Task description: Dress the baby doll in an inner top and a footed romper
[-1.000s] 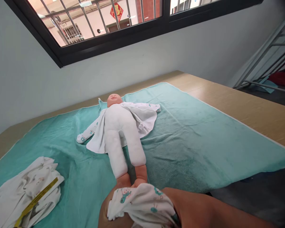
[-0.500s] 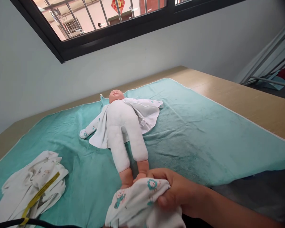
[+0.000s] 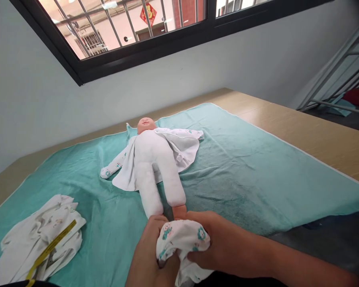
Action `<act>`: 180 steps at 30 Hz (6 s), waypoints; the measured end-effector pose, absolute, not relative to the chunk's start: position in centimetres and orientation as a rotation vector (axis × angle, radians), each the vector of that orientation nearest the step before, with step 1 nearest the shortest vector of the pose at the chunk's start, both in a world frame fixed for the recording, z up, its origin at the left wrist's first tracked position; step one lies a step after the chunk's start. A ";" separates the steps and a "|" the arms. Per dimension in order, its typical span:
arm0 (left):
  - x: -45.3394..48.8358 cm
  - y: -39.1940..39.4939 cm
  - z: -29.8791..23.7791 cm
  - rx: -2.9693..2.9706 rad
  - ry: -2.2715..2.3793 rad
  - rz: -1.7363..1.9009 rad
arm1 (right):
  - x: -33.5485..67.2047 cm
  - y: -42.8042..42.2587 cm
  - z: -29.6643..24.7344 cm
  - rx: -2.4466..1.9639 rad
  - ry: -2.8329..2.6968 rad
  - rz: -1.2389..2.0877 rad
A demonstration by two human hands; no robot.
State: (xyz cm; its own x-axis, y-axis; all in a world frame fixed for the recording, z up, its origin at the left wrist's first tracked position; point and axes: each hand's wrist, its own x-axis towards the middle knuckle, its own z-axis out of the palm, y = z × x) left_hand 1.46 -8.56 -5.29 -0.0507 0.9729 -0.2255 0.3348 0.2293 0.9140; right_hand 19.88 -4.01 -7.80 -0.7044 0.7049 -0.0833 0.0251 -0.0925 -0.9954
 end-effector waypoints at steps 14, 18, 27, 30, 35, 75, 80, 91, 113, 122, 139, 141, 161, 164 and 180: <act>2.4 -5.0 -5.5 1.268 1.590 0.731 | 19.0 -2.4 -9.0 -1.079 -1.653 1.364; 1.9 -5.4 -5.5 1.151 1.459 0.935 | 19.4 -2.2 -9.0 -0.980 -1.567 1.510; 1.2 -6.0 -6.7 1.247 1.428 0.991 | 20.8 -1.4 -10.5 -0.792 -1.487 1.771; 1.1 -5.9 -6.9 1.266 1.451 1.054 | 21.1 -1.4 -9.9 -0.831 -1.646 1.623; 0.7 -6.0 -6.5 1.176 1.459 0.967 | 21.2 -1.1 -8.4 -0.782 -1.843 1.200; -0.5 3.0 -4.8 1.099 1.052 0.909 | 20.4 15.4 -7.3 -0.711 -2.031 1.801; 1.2 5.4 -4.4 1.611 1.420 0.853 | 20.9 15.6 -8.5 -0.595 -2.245 1.739; 2.1 11.2 -7.4 2.042 1.905 1.181 | 20.8 16.4 -11.2 -0.787 -2.102 0.826; -1.2 7.1 -4.4 1.458 1.243 0.960 | 19.7 14.7 -10.3 -0.636 -1.971 1.158; -0.8 7.5 -5.1 1.199 1.169 1.308 | 15.2 15.6 -2.2 -0.754 -2.194 1.406; -4.3 7.1 -3.5 1.516 1.039 0.567 | 13.8 16.4 -7.2 -0.399 -1.292 2.241; -4.3 7.3 -4.2 1.399 0.980 0.657 | 13.7 16.5 -7.6 -0.350 -1.289 2.272; -5.1 7.4 -4.0 1.403 1.007 0.717 | 13.4 15.6 -7.9 -0.550 -1.298 2.247; -4.4 7.4 -4.5 1.372 0.930 0.823 | 13.2 15.4 -7.8 -0.455 -1.209 2.277; -3.7 7.3 -5.3 1.281 0.975 0.996 | 13.6 15.5 -7.5 -0.566 -1.424 2.274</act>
State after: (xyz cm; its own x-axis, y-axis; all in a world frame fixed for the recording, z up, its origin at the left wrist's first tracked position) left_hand -3.71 7.33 -5.35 0.2865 0.9579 -0.0198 -0.0401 0.0327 0.9987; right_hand 13.64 15.54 -7.46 -0.8393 0.5286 -0.1272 -0.1164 -0.4032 -0.9077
